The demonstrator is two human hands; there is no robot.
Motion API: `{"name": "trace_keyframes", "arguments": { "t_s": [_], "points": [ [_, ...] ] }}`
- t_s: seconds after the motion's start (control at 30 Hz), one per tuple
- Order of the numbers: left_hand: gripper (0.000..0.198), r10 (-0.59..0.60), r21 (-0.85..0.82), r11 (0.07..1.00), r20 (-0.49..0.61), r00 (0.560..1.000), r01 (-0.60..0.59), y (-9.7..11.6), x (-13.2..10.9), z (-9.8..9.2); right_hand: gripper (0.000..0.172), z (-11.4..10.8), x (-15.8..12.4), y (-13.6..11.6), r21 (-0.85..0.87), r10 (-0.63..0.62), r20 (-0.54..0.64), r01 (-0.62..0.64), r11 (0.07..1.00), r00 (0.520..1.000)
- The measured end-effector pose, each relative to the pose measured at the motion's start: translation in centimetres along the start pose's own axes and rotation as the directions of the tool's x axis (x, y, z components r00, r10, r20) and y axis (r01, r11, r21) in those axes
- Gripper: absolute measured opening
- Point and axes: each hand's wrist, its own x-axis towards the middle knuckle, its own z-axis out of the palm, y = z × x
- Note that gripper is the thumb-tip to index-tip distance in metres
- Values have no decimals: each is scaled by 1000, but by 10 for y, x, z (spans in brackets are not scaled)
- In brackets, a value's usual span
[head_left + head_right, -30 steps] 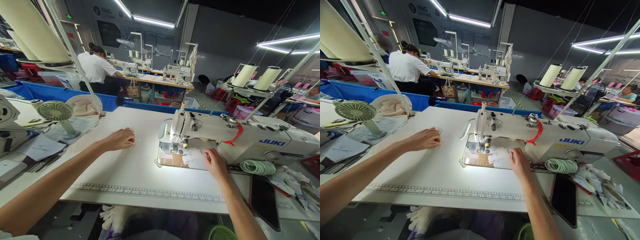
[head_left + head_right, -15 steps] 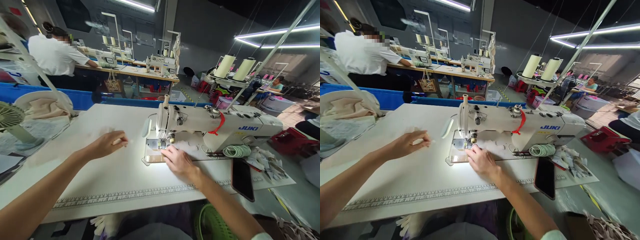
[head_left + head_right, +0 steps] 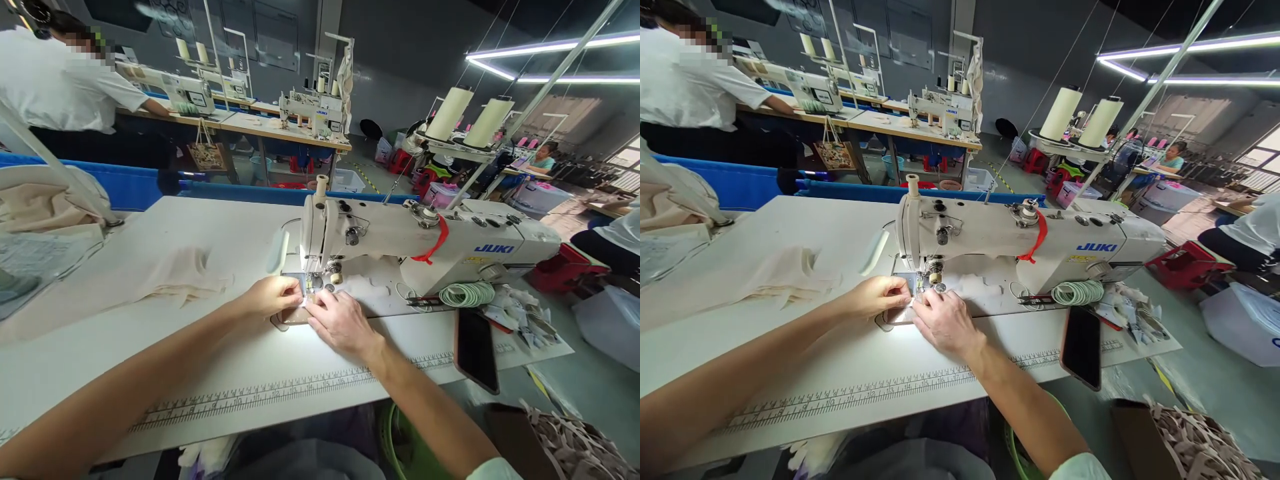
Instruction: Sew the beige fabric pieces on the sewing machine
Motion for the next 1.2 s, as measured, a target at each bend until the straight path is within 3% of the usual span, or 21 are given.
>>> {"name": "trace_keyframes", "arguments": {
  "t_s": [0.23, 0.47, 0.63, 0.97, 1.03, 1.1, 1.13, 1.2],
  "points": [
    [20, -94, 99, 990, -34, 995, 97, 5, -1, 6, 36, -4, -7, 9, 58, 68, -34, -65, 996, 997],
    [20, -175, 137, 974, -65, 982, 183, 16, 0, 9, 33, -6, -8, 8, 83, 86, -23, -84, 993, 996],
    [19, -240, 140, 960, -29, 970, 242, 25, 0, 8, 31, -3, -7, 7, 82, 58, -54, -54, 995, 997],
    [17, -247, 197, 948, -42, 968, 251, 32, 0, 7, 21, 0, -5, 2, -3, -16, -102, 15, 1000, 995],
    [16, -199, 234, 950, -61, 978, 207, 29, -1, 8, 22, 0, -3, 0, -13, -35, -100, 34, 999, 994],
    [12, -22, 339, 938, -135, 991, 67, 23, -3, 11, 22, 0, -2, -1, -23, -39, -88, 37, 999, 995],
    [12, 118, 421, 906, -169, 979, -37, 20, -5, 14, 21, 0, -2, -1, -26, -38, -85, 36, 999, 996],
    [18, 419, 580, 775, -175, 891, -250, 14, -13, 21, 20, 0, -1, -1, -29, -45, -81, 43, 999, 996]
  ]
}}
